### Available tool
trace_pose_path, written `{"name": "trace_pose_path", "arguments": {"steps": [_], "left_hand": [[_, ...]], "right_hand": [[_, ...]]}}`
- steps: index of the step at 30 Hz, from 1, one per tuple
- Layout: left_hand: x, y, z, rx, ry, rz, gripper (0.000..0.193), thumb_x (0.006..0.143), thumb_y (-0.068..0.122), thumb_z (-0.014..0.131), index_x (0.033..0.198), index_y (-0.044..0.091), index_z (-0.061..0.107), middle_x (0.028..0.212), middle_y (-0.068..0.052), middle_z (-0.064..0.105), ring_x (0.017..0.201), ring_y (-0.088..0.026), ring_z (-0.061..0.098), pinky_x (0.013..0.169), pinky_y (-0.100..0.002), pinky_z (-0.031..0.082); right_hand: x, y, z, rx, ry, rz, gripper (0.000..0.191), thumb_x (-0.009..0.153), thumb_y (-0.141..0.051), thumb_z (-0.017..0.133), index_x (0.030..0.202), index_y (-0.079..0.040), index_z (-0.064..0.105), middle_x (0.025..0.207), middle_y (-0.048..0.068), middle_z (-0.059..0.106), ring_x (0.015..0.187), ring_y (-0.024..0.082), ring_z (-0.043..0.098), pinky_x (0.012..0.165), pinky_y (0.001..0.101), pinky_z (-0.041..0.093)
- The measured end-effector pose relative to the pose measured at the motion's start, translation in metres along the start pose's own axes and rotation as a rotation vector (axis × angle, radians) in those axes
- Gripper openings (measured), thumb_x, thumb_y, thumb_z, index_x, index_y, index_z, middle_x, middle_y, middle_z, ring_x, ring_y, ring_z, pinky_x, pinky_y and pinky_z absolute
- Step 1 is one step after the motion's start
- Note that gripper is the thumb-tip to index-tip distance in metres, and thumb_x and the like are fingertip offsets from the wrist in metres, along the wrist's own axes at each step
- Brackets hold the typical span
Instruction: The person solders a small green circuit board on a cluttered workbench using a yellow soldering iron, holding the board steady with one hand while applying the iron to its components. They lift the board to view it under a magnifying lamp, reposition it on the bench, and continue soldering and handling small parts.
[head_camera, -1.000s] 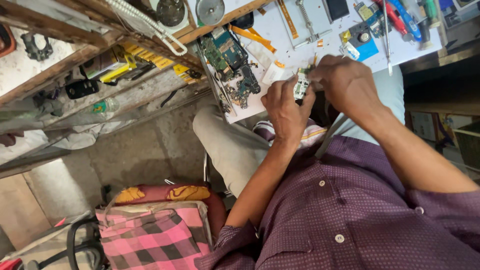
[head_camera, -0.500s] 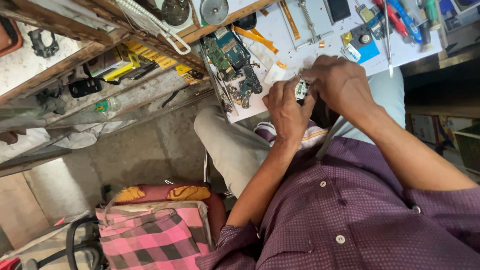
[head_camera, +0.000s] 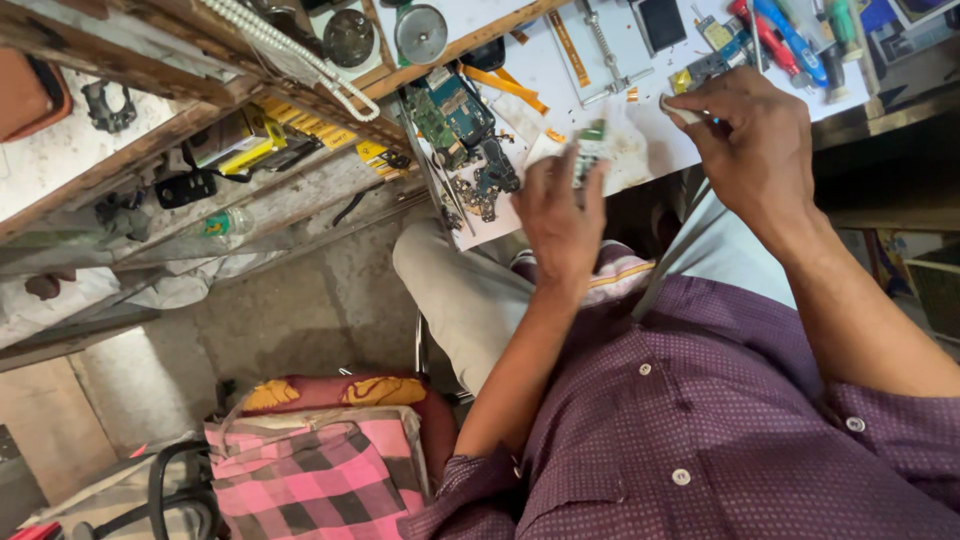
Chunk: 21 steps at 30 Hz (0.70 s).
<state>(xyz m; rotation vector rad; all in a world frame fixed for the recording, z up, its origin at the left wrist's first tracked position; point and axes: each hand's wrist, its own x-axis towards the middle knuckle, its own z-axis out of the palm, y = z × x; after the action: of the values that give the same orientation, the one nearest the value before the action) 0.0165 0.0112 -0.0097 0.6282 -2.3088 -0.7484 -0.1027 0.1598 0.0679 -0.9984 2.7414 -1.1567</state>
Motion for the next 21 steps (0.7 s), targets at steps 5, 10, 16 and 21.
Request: {"name": "trace_pose_path", "arguments": {"steps": [5, 10, 16, 21], "left_hand": [[0.011, -0.020, -0.003, 0.020, -0.027, 0.062, 0.021, 0.096, 0.021, 0.074, 0.116, 0.013, 0.072, 0.108, -0.002, 0.070, 0.103, -0.023, 0.066, 0.090, -0.041, 0.045], [0.013, -0.015, 0.005, -0.024, -0.078, 0.123, 0.017, 0.097, 0.021, 0.073, 0.113, 0.015, 0.072, 0.106, -0.001, 0.071, 0.101, -0.023, 0.067, 0.094, -0.040, 0.047], [0.026, -0.019, -0.016, 0.248, -0.021, -0.012, 0.038, 0.084, 0.030, 0.079, 0.116, 0.010, 0.073, 0.114, -0.007, 0.066, 0.107, -0.030, 0.059, 0.092, -0.046, 0.043], [0.033, -0.019, -0.024, 0.293, -0.133, -0.045, 0.041, 0.083, 0.032, 0.082, 0.117, 0.011, 0.074, 0.113, -0.005, 0.064, 0.110, -0.028, 0.058, 0.093, -0.047, 0.041]], "right_hand": [[-0.008, 0.002, 0.005, 0.067, 0.012, -0.006, 0.020, 0.099, -0.003, 0.078, 0.119, -0.007, 0.079, 0.105, 0.011, 0.072, 0.080, 0.023, 0.067, 0.071, 0.0323, 0.053], [-0.010, 0.004, 0.010, 0.077, 0.003, 0.019, 0.020, 0.099, -0.006, 0.078, 0.119, -0.008, 0.079, 0.102, 0.011, 0.071, 0.074, 0.023, 0.064, 0.067, 0.0329, 0.050], [-0.017, 0.007, 0.005, 0.105, -0.014, 0.051, 0.019, 0.099, -0.006, 0.076, 0.118, -0.008, 0.079, 0.099, 0.012, 0.070, 0.070, 0.022, 0.062, 0.064, 0.0331, 0.048], [-0.018, 0.004, 0.012, 0.124, -0.031, 0.004, 0.021, 0.095, -0.001, 0.075, 0.115, -0.006, 0.078, 0.103, 0.013, 0.071, 0.074, 0.024, 0.065, 0.068, 0.0343, 0.051]]}}
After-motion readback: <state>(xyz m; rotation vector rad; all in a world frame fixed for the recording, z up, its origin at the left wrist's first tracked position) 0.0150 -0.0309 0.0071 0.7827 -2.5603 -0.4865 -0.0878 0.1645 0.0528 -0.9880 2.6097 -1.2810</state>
